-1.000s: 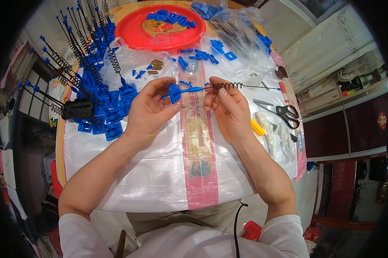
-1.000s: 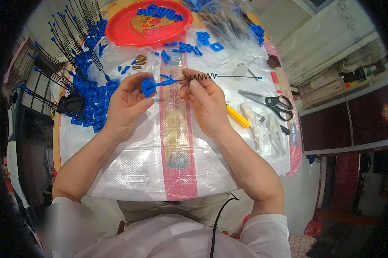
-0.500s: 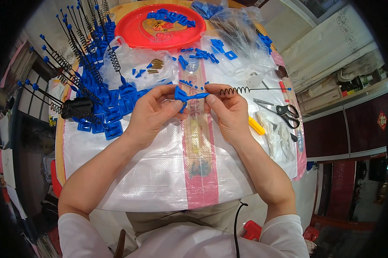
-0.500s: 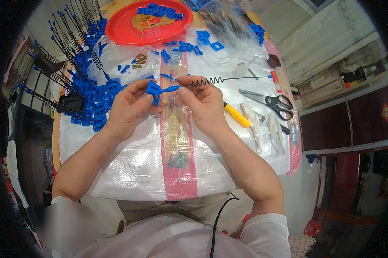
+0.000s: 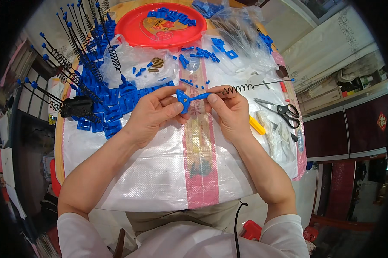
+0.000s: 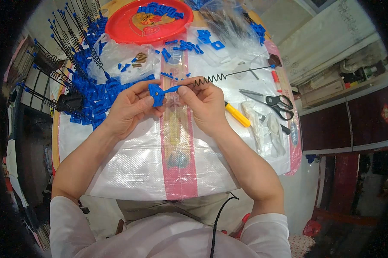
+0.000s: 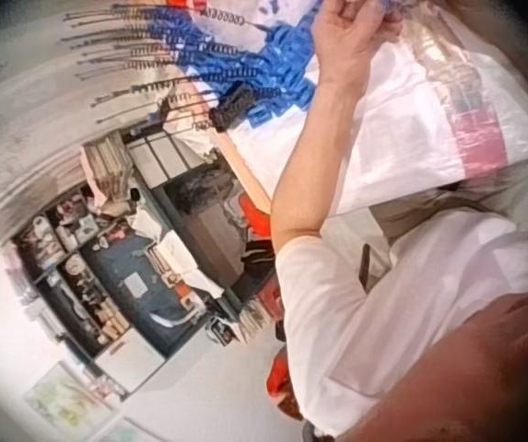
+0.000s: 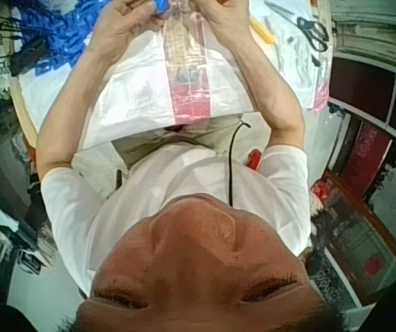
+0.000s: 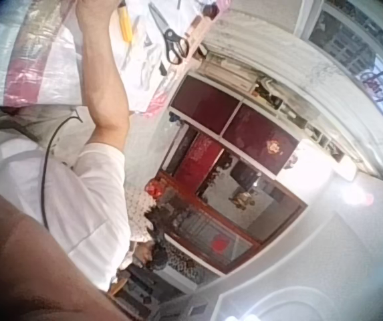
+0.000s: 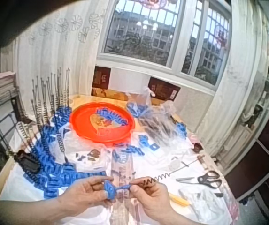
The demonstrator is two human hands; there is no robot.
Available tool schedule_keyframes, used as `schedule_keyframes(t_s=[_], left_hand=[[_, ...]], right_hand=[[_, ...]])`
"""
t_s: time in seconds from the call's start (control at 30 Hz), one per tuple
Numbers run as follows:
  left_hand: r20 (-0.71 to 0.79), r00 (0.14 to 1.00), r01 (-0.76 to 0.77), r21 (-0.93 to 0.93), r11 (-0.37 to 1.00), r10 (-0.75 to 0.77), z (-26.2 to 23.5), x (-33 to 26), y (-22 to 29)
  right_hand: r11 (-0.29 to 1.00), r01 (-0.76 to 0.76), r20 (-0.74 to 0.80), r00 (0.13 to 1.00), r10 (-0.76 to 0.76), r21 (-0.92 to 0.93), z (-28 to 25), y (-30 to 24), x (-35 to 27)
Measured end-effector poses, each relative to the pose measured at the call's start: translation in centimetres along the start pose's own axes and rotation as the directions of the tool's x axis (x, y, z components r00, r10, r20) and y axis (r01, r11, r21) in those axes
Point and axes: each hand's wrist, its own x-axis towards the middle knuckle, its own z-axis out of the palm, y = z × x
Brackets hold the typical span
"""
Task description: Assembling small blue plastic parts and metal springs onto a rod at a workbench.
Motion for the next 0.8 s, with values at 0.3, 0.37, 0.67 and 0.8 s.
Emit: schedule_keyframes(t_s=[0.3,0.37,0.67,0.8], left_hand=[[0.009,0.999,0.033,-0.03,0.999,-0.033,0.09,0.01,0.07],[0.019,0.999,0.031,-0.029,0.999,-0.031,-0.12,0.0,-0.09],[0.021,0.999,0.038,0.018,0.999,-0.039,-0.28,0.03,-0.25],[0.004,1.0,0.029,-0.011,1.0,-0.029,-0.13,0.04,-0.27]], right_hand=[[0.999,-0.039,-0.024,0.999,0.038,-0.002,0.08,0.13,-0.19],[0.999,-0.053,-0.025,0.998,0.053,-0.01,0.09,0.15,-0.2],[0.997,-0.056,-0.001,0.998,0.056,0.051,0.04,0.48,-0.18],[0.997,-0.058,0.006,0.998,0.058,0.052,0.03,0.54,-0.16]])
